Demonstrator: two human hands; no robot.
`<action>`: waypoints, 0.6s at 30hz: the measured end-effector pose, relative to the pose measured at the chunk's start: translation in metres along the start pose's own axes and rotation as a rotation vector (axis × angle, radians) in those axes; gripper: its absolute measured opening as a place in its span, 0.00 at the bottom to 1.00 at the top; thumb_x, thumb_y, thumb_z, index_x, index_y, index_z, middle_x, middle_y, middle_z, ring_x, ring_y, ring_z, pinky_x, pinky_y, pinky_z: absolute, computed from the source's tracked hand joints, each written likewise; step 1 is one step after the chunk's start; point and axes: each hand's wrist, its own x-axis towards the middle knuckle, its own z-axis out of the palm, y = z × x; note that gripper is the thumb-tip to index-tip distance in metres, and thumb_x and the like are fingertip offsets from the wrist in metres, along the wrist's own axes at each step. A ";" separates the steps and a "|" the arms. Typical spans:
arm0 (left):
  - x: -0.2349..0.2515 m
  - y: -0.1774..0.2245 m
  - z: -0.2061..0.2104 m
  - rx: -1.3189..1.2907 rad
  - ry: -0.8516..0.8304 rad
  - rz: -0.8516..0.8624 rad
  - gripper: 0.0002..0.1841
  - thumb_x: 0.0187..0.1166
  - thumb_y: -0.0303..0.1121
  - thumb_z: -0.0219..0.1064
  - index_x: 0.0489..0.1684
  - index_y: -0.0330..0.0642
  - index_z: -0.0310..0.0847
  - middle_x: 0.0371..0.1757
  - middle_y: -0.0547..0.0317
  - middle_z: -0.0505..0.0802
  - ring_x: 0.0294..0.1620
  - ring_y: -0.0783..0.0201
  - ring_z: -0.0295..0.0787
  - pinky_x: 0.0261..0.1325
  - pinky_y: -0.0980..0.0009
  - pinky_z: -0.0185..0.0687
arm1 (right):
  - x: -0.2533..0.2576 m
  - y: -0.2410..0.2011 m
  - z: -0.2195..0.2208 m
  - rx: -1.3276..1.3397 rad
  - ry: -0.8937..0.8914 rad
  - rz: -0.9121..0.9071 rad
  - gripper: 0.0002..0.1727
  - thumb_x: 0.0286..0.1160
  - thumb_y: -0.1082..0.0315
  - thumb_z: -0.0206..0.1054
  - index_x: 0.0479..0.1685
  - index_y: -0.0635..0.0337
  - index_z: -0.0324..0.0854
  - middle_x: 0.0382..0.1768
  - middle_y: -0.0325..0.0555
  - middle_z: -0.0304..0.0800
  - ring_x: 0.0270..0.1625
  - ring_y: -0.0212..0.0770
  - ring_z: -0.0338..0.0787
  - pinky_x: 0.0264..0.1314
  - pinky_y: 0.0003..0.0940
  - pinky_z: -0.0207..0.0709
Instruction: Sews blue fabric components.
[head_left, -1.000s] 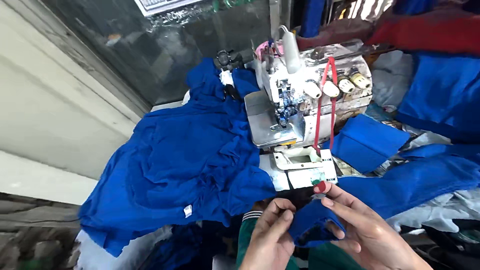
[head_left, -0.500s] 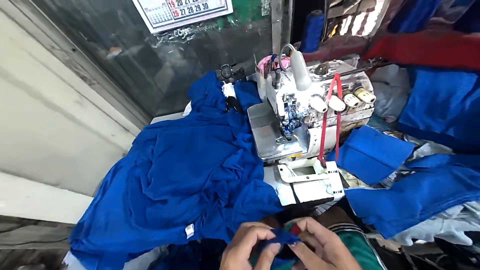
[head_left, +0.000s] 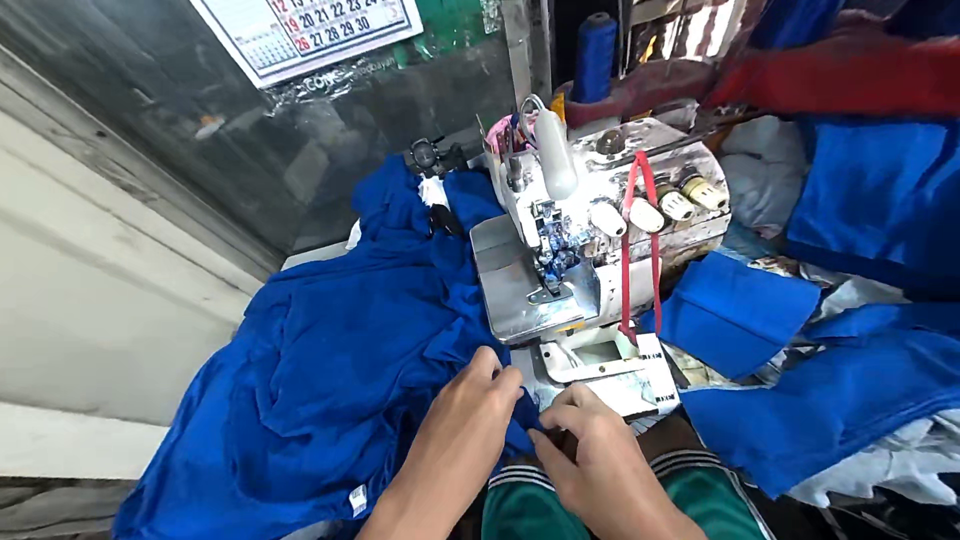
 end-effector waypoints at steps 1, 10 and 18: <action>-0.005 -0.001 -0.004 -0.024 0.044 0.008 0.09 0.87 0.40 0.62 0.44 0.55 0.90 0.47 0.64 0.86 0.40 0.68 0.87 0.40 0.69 0.89 | 0.000 0.000 0.000 0.077 -0.002 0.000 0.09 0.74 0.55 0.71 0.40 0.47 0.93 0.55 0.39 0.89 0.44 0.28 0.91 0.42 0.27 0.89; -0.034 -0.005 -0.031 -0.254 0.292 -0.033 0.12 0.88 0.42 0.60 0.49 0.56 0.93 0.43 0.71 0.92 0.42 0.79 0.89 0.46 0.79 0.88 | 0.002 -0.023 -0.018 0.064 0.149 -0.174 0.15 0.73 0.52 0.74 0.24 0.48 0.84 0.23 0.28 0.87 0.20 0.24 0.84 0.20 0.24 0.81; -0.026 0.017 -0.053 -0.230 0.373 0.003 0.13 0.88 0.41 0.60 0.53 0.54 0.92 0.44 0.70 0.91 0.44 0.76 0.88 0.49 0.77 0.88 | 0.001 -0.041 -0.053 0.138 0.020 -0.095 0.11 0.76 0.55 0.72 0.50 0.47 0.89 0.34 0.30 0.94 0.23 0.28 0.90 0.22 0.28 0.87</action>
